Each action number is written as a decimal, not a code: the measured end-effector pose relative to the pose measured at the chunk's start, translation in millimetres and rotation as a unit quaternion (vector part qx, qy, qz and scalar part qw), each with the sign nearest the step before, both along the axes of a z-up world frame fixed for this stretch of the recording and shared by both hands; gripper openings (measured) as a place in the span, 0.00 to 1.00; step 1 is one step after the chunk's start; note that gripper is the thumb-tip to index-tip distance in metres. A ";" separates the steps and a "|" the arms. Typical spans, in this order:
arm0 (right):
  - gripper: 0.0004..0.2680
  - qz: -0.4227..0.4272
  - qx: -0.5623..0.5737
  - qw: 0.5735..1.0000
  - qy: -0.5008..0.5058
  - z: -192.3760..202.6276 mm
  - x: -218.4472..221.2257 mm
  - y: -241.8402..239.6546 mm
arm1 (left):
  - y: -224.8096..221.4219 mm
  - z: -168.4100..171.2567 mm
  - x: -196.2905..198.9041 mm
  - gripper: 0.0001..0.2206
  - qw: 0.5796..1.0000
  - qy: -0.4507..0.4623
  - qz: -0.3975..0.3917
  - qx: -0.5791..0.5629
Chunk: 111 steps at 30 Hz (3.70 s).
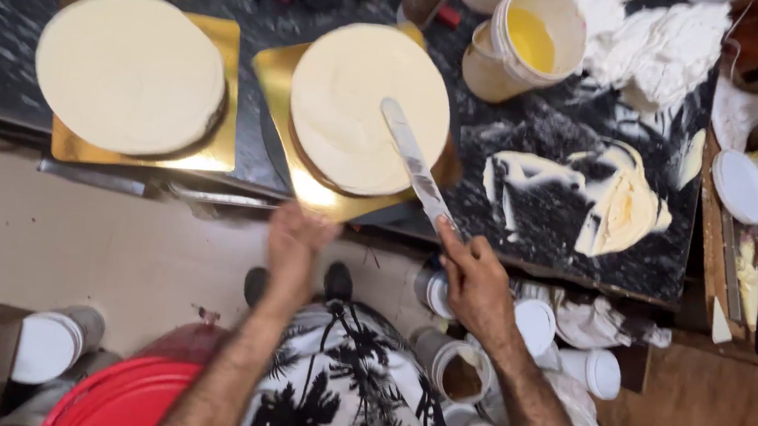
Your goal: The person uses a spatula to spread and smooth cream over several round cakes on a workspace, repeatedly picking up more cream from the table and applying it to the tops and sides of the cakes.
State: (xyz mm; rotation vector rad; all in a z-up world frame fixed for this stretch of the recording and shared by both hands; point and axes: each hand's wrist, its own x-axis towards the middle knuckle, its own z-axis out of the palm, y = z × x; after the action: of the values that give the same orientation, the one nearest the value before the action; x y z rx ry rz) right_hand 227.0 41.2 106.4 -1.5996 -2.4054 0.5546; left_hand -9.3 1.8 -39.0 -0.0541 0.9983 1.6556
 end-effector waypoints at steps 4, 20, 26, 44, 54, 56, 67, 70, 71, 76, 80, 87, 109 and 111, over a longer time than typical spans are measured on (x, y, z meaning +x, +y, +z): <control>0.19 0.016 0.017 1.000 0.020 3.8 -8.9 -9.1 | -26.2 -16.2 40.4 0.30 0.957 0.058 -0.279 0.052; 0.20 0.019 0.015 1.000 0.002 10.2 -36.0 -13.4 | -32.4 14.6 47.0 0.44 0.888 0.060 -0.455 0.023; 0.17 0.064 -0.041 0.996 0.041 -2.6 -81.0 -44.8 | -27.6 -2.7 6.8 0.37 0.963 0.012 -0.261 0.066; 0.21 -0.344 -0.112 0.823 0.439 -69.2 137.4 -33.5 | 8.9 113.6 -51.8 0.37 0.762 0.642 -0.002 -0.088; 0.21 -0.345 -0.115 0.826 0.431 -57.1 143.7 -16.6 | 112.3 154.1 -76.8 0.23 0.447 0.880 -0.157 -0.037; 0.21 -0.344 -0.113 0.823 0.438 -58.0 146.6 -18.3 | 115.5 148.2 -80.2 0.21 0.447 0.876 -0.177 -0.037; 0.21 -0.344 -0.119 0.813 0.455 -66.3 155.4 -24.0 | 127.2 128.0 -86.1 0.12 0.449 0.880 -0.150 -0.021; 0.21 -0.344 -0.116 0.812 0.458 -67.0 157.5 -25.3 | 125.4 139.3 -84.9 0.12 0.439 0.891 -0.114 -0.002; 0.21 -0.344 -0.114 0.812 0.457 -67.1 158.5 -25.9 | 123.0 146.1 -85.1 0.13 0.433 0.896 -0.095 0.007; 0.21 -0.344 -0.104 0.809 0.465 -64.1 160.8 -32.4 | 49.6 180.4 -77.4 0.13 0.560 0.824 -0.080 0.043; 0.21 -0.355 -0.105 0.807 0.460 -57.8 151.1 -31.1 | 6.8 180.2 -63.9 0.14 0.708 0.688 -0.162 0.010; 0.21 -0.271 -0.131 0.834 0.463 -37.9 127.4 -2.7 | 68.4 159.7 -75.2 0.28 0.503 0.859 -0.095 -0.005; 0.21 -0.289 -0.125 0.823 0.473 -52.2 145.7 -19.5 | 104.5 149.5 -82.0 0.12 0.447 0.885 -0.127 -0.005; 0.21 -0.297 -0.122 0.822 0.470 -52.7 147.5 -20.6 | 86.6 157.1 -85.5 0.11 0.481 0.867 -0.126 0.014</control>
State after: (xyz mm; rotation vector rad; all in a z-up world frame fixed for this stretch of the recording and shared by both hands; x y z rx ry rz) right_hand 374.5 20.6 53.7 -1.5071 -1.0827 1.1808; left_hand -94.8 88.4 118.1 2.0860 2.1766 0.9248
